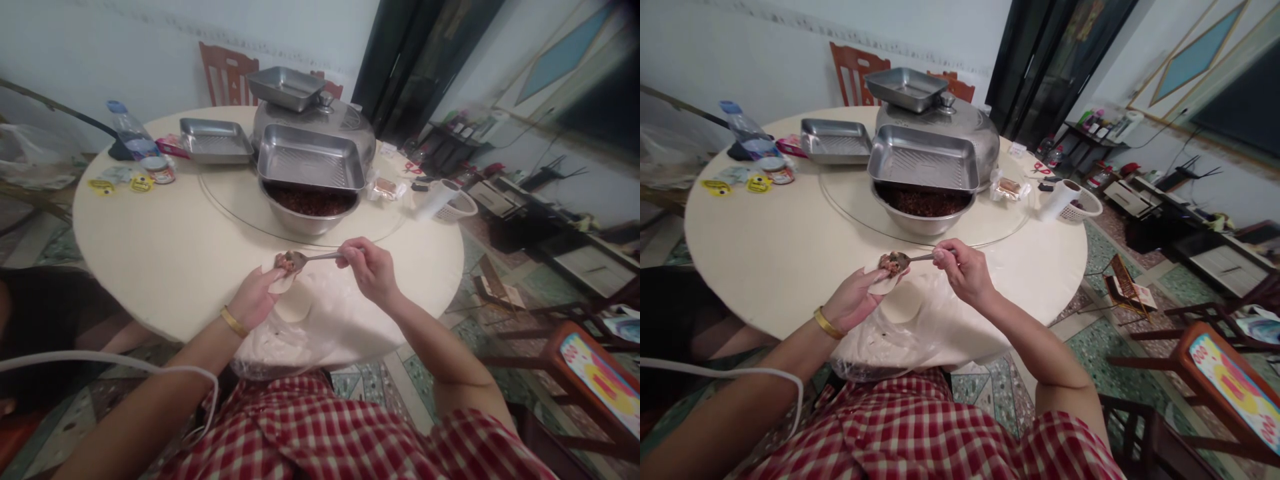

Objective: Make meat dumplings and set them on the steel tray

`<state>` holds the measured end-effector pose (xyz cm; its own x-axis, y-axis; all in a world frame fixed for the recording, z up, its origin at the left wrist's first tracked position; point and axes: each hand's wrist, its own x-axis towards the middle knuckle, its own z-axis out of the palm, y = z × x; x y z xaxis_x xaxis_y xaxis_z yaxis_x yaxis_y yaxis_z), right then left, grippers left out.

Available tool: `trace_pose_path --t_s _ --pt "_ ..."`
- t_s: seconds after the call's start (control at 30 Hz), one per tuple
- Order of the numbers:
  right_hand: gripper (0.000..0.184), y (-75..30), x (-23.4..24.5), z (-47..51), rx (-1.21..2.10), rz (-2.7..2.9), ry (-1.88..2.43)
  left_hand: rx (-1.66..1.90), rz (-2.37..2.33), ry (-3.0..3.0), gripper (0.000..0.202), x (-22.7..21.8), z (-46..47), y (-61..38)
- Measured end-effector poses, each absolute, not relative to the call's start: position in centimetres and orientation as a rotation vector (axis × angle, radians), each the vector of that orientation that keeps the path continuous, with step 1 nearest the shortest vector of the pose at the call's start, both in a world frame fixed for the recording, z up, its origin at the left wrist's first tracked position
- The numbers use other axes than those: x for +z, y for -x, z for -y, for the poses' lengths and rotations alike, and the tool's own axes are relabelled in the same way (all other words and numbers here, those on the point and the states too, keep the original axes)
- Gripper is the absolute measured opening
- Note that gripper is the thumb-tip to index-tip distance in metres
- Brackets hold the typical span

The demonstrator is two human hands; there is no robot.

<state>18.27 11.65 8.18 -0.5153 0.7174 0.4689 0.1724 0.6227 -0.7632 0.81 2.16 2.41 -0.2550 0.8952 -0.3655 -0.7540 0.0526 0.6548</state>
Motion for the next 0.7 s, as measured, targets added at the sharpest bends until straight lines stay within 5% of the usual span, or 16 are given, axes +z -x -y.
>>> trace_pose_path --t_s 0.27,0.7 --pt "0.056 -17.9 5.7 -14.3 1.389 1.484 0.956 1.504 -0.929 -0.148 0.018 3.3 -2.0 -0.6" --pt "0.054 -18.3 5.8 -13.5 1.358 1.522 0.920 1.568 -0.944 -0.147 0.012 2.7 -2.9 -1.4"
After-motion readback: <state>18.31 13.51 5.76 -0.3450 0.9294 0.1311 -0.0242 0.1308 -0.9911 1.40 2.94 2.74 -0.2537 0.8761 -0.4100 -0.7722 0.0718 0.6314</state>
